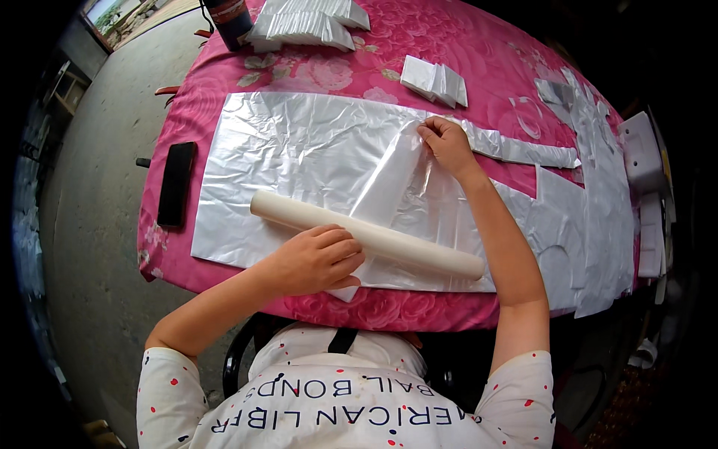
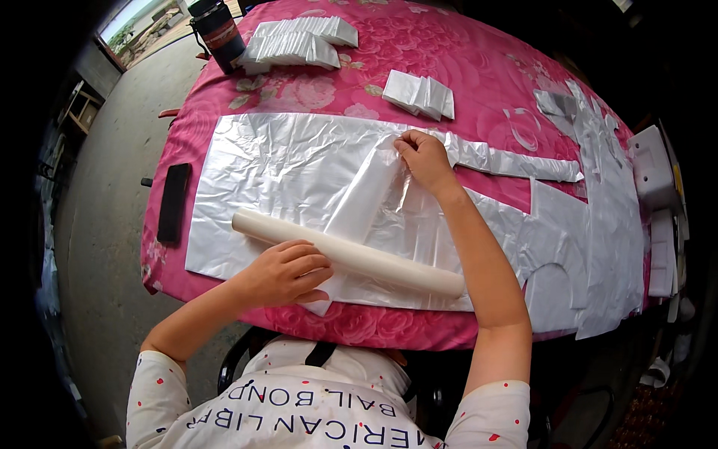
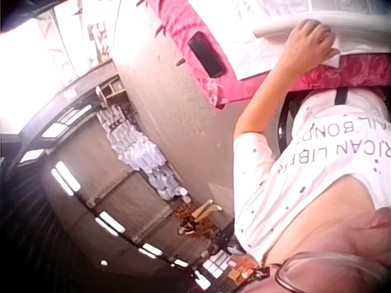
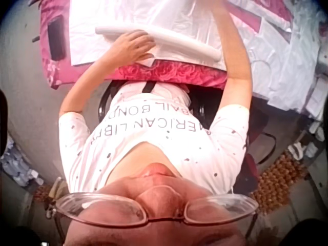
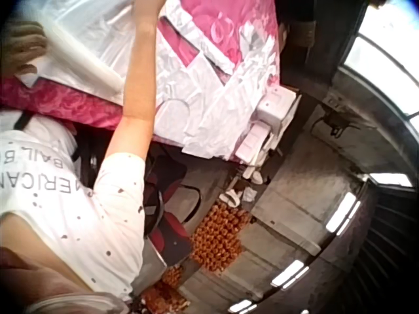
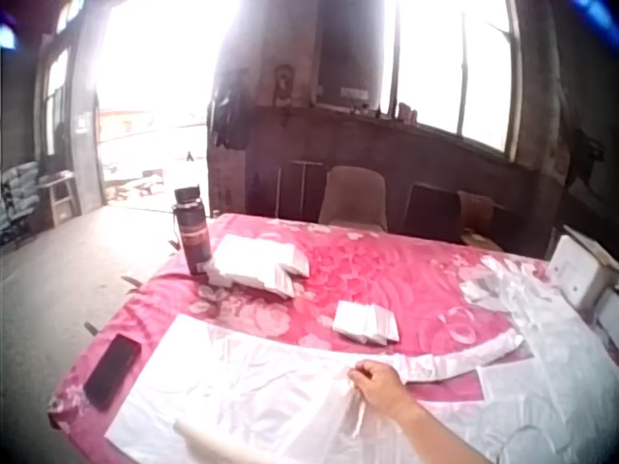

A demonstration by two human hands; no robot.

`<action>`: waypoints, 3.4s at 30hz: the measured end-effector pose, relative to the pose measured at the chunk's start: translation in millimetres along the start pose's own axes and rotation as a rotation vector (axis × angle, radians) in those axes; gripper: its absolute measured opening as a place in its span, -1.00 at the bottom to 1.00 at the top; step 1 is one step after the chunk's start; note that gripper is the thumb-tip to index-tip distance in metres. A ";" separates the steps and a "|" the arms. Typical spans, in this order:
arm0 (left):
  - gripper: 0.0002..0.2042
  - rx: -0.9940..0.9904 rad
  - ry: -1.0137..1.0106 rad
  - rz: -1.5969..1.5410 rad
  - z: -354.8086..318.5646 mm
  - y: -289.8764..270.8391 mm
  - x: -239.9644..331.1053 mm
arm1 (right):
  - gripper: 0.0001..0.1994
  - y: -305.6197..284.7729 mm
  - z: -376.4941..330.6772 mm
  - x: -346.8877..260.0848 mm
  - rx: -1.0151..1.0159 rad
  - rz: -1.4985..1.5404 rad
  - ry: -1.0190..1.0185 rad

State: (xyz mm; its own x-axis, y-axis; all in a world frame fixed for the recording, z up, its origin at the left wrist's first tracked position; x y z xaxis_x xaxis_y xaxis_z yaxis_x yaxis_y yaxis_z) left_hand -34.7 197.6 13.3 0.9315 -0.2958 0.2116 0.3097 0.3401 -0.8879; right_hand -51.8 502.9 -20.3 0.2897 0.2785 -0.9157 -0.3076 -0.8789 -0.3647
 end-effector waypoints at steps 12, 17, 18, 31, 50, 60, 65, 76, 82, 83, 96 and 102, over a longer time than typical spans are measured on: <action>-0.15 -0.359 -0.128 -0.041 -14.3 43.0 45.5 | -0.47 36.1 -106.2 -44.6 0.120 -0.544 -0.468; -0.19 -0.470 -0.173 -0.009 -14.8 56.0 63.2 | -0.49 78.6 -179.5 -31.9 -0.099 -0.642 -0.477; -0.20 -0.424 -0.177 0.006 -13.5 55.6 64.2 | -0.48 76.7 -180.5 -29.5 -0.070 -0.687 -0.492; -0.23 -0.382 -0.069 -0.161 -15.2 41.1 48.6 | -0.26 -28.2 -145.1 1.2 0.367 -0.600 -0.273; -0.51 -0.255 -0.023 0.088 -7.6 69.6 85.5 | -0.34 39.5 -58.1 -22.3 0.287 -0.661 -0.633; -0.61 -0.158 0.165 -0.206 -27.8 47.3 65.1 | -0.46 46.0 -177.2 -10.1 -0.353 -0.530 -0.570; -0.75 0.047 0.157 -0.381 -24.9 35.5 53.1 | -0.48 50.0 -186.6 -7.7 -0.349 -0.564 -0.591; -0.40 -0.001 -0.207 -0.124 -3.7 34.8 24.6 | -0.71 61.5 -190.1 2.0 0.032 -0.567 -0.605; -0.47 0.171 -0.462 -0.312 4.7 33.0 19.2 | -0.76 51.9 -184.2 -3.4 0.011 -0.451 -0.430; -0.48 0.187 -0.539 -0.374 7.9 33.9 18.2 | -0.79 51.6 -180.8 -2.8 0.010 -0.382 -0.360; -0.26 -0.145 -0.520 0.002 23.9 66.4 34.3 | -0.81 48.1 -148.6 -16.7 -0.079 -0.136 0.366; -0.32 -0.102 -0.533 -0.035 23.1 63.1 28.0 | -0.50 54.1 -166.9 -1.4 0.332 -0.667 -0.331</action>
State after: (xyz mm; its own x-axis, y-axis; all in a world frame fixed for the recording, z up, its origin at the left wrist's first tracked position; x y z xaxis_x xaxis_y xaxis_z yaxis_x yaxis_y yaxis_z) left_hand 15.4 231.3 -27.4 0.8967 0.1976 0.3960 0.3469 0.2418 -0.9062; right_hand 82.5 390.4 -10.6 0.2399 0.8485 -0.4717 -0.4325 -0.3416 -0.8344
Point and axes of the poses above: each hand's wrist, its own z-axis towards the middle knuckle, its own y-axis out of the palm, x = y × z, the point moved 1 cm from there along z, towards the middle knuckle, and after that the axes turned 9 degrees about y, right-handed, at the moved point
